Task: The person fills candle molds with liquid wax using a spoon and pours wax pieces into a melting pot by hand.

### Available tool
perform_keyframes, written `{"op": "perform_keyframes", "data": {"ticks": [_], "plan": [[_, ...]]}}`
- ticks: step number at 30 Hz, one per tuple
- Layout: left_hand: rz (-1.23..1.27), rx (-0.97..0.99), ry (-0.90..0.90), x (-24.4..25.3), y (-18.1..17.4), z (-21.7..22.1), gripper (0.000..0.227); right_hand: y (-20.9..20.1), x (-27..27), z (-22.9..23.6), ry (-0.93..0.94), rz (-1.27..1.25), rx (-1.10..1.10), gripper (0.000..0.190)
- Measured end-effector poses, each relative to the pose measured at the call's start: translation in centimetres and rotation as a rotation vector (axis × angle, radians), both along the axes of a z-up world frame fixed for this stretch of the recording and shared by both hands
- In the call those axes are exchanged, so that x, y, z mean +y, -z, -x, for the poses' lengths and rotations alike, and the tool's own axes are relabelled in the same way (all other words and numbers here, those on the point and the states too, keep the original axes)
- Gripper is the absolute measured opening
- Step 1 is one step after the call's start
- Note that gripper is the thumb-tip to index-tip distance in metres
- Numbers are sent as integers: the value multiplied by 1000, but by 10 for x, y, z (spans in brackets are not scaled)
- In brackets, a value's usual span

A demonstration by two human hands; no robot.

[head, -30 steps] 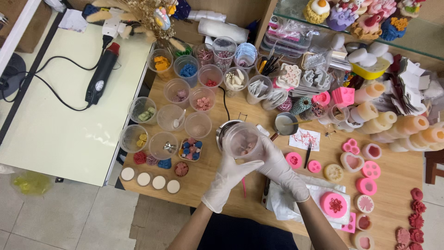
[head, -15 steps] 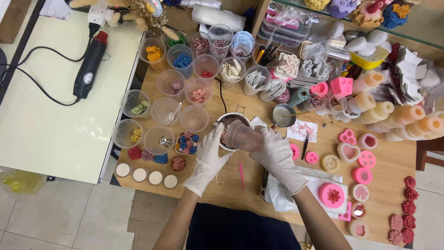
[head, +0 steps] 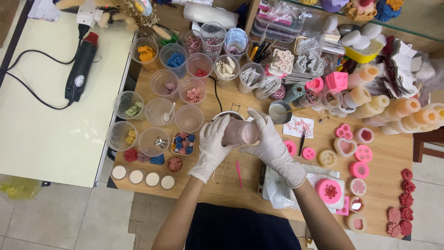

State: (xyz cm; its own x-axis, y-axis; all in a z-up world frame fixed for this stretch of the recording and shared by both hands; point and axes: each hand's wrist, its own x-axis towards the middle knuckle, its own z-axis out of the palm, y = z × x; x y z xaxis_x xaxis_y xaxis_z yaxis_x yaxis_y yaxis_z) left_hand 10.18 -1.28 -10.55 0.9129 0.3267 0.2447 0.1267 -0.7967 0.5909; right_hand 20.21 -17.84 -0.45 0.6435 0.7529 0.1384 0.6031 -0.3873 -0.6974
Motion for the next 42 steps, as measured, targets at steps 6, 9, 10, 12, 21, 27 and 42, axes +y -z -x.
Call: {"op": "perform_keyframes", "data": {"ticks": [6,9,10,12,21,27,42], "plan": [[170,-118,-74,6,9,0,96,-22,-11,-2,159,-253,-69,62],[269,-13,-89,6,8,-2,92,-31,-15,10,219,-284,-263,42],[267,-13,-87,5,7,-2,92,-32,-13,14,224,-301,-375,38],[425,-88,-59,3,6,-2,90,-28,-2,17,105,-213,-420,42],[470,-84,-74,4,5,-5,90,-19,29,9,-56,31,-441,38],[349,-126,-73,1,-2,0,93,-30,26,13,-55,-133,-476,50],[1602,-207,-440,18,32,5,62,63,-80,33,689,-483,743,29]]}}
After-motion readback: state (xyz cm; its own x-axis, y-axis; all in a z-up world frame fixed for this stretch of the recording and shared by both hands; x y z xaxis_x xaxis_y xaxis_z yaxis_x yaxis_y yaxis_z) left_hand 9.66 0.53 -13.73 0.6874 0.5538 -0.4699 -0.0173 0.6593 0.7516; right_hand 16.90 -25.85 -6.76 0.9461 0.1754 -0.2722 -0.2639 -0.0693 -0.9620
